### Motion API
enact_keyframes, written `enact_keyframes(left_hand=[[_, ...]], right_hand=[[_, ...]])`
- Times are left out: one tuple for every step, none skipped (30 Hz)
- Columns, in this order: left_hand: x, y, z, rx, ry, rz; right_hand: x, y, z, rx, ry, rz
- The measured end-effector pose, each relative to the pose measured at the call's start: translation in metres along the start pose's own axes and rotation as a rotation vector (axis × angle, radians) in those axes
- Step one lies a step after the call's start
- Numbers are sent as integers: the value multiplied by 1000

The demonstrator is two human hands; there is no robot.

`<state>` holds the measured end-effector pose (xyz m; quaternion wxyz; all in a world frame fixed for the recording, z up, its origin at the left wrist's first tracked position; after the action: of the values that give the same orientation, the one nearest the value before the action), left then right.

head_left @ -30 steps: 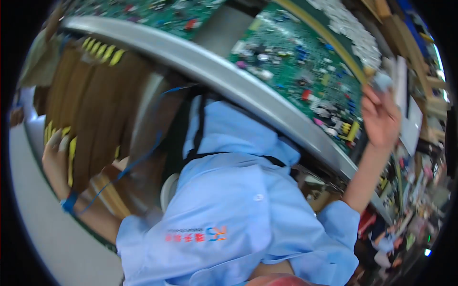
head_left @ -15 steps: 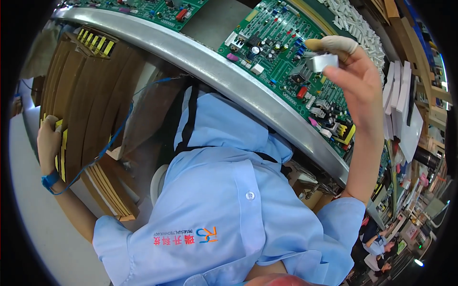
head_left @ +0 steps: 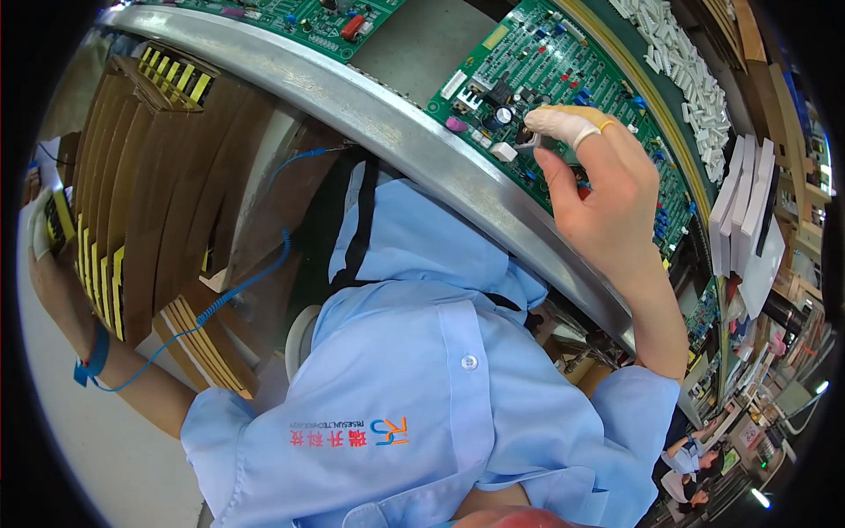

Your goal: Assembling electronic components like transformers and heat sinks onto printed circuit boards on an assembly line.

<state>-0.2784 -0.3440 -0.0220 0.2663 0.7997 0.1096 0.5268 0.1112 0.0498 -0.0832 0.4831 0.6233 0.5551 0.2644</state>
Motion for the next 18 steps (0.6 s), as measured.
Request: enact_keyframes(left_hand=[[0,-13,-3,-60,-31,-10],[7,-32,-3,-122,-60,-17],[14,-51,0,-124,-52,-16],[35,-85,13,-162,-18,165],[47,-112,19,-201,15,349],[50,-122,18,-201,24,351],[54,-138,17,-383,13,356],[59,-154,20,-565,3,361],[62,-161,21,-564,13,363],[68,-171,22,-613,33,376],[73,-182,25,-665,53,395],[77,-192,27,-718,73,413],[80,-200,29,-768,92,428],[80,-206,30,-819,110,442],[72,-209,28,-840,187,481],[71,-211,26,-841,192,479],[73,-215,27,-926,167,492],[77,-217,30,-1010,141,503]], right_hand=[[-2,-2,-1,-5,2,-2],[-4,-3,-1,-11,-19,-31],[-5,-5,-2,-17,-41,-60],[-6,-7,-2,-28,-39,-57],[-7,-8,-1,-24,-26,-34],[-7,-8,-1,-18,-10,-14],[-8,-8,-2,-28,-7,-15],[-10,-7,-2,-58,-16,7],[-11,-7,-3,-88,-25,30],[-11,-7,-4,-95,-23,28],[-11,-6,-5,-97,-30,33],[-11,-7,-6,-100,-37,38],[-11,-7,-7,-106,-38,36],[-12,-7,-7,-99,-33,38],[-13,-7,-7,-92,-29,39],[-13,-8,-8,-97,-30,35],[-14,-8,-9,-103,-5,55],[-16,-8,-10,-107,21,73]])
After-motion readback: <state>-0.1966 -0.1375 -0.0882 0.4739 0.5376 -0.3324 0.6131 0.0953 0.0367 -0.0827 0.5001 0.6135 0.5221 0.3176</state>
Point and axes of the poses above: each hand's wrist, its own z-axis away from the middle knuckle, its own y-axis out of the back of the hand, x = y × z, the point moved 6 cm from there along -z, towards the middle knuckle, and after that the axes turned 6 degrees about z, right-handed, at the moved point
